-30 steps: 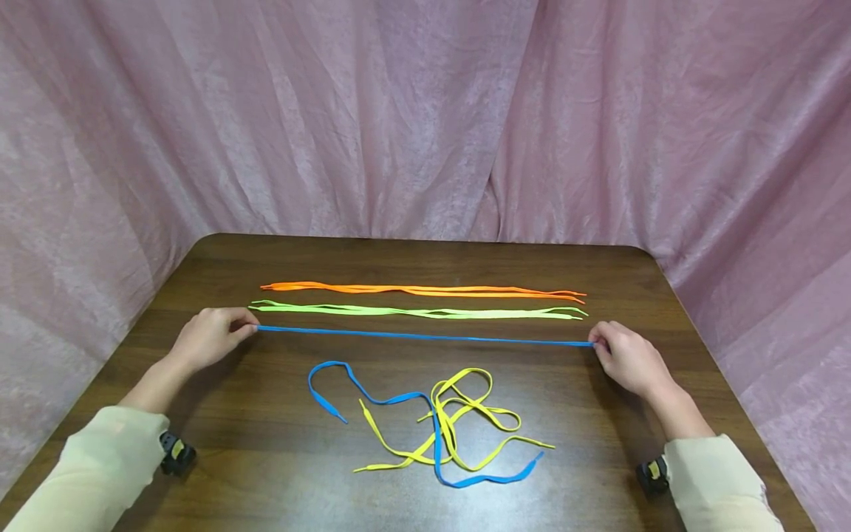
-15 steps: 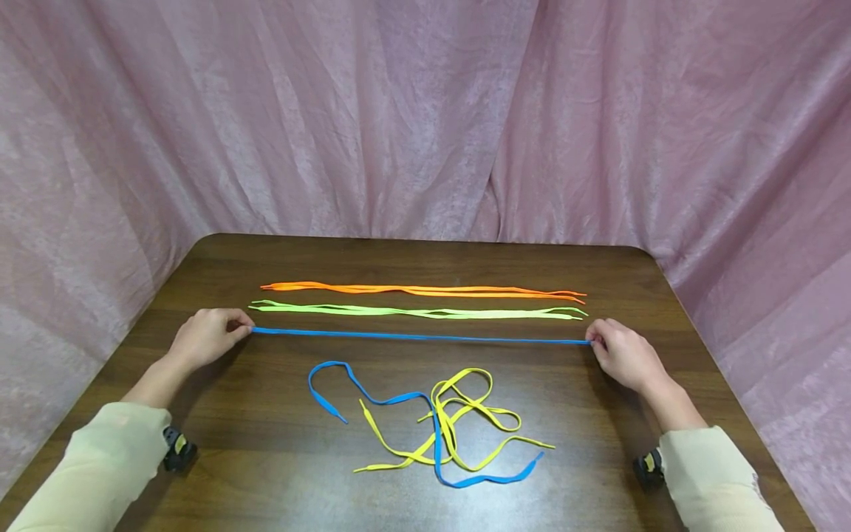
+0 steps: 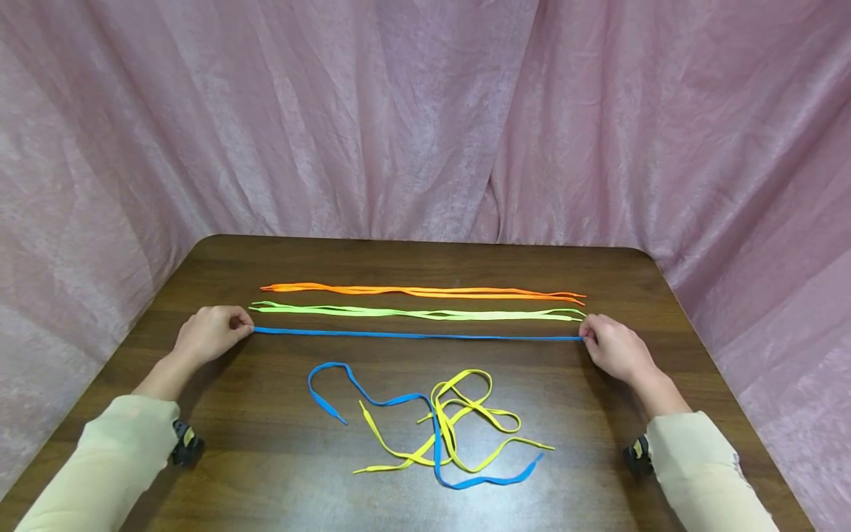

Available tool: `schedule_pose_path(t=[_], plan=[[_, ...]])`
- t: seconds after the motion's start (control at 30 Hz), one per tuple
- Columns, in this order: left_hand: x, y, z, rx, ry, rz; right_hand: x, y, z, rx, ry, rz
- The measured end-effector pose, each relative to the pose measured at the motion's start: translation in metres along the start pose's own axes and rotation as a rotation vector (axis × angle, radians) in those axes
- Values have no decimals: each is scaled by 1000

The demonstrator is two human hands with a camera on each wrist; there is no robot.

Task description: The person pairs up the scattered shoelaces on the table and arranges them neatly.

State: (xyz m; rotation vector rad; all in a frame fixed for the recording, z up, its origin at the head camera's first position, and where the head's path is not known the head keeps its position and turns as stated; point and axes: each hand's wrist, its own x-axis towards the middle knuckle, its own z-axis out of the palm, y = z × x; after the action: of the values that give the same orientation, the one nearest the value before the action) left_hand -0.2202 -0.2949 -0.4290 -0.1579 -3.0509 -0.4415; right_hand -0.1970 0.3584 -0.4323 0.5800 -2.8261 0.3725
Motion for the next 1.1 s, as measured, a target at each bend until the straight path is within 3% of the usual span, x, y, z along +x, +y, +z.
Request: schedule_pose_path(t=[0.37, 1.1], plan=[[4, 1, 3, 1, 8, 4, 5, 1, 4, 9, -83, 48], [6, 1, 7, -19, -9, 22, 8, 2, 8, 16, -98, 32]])
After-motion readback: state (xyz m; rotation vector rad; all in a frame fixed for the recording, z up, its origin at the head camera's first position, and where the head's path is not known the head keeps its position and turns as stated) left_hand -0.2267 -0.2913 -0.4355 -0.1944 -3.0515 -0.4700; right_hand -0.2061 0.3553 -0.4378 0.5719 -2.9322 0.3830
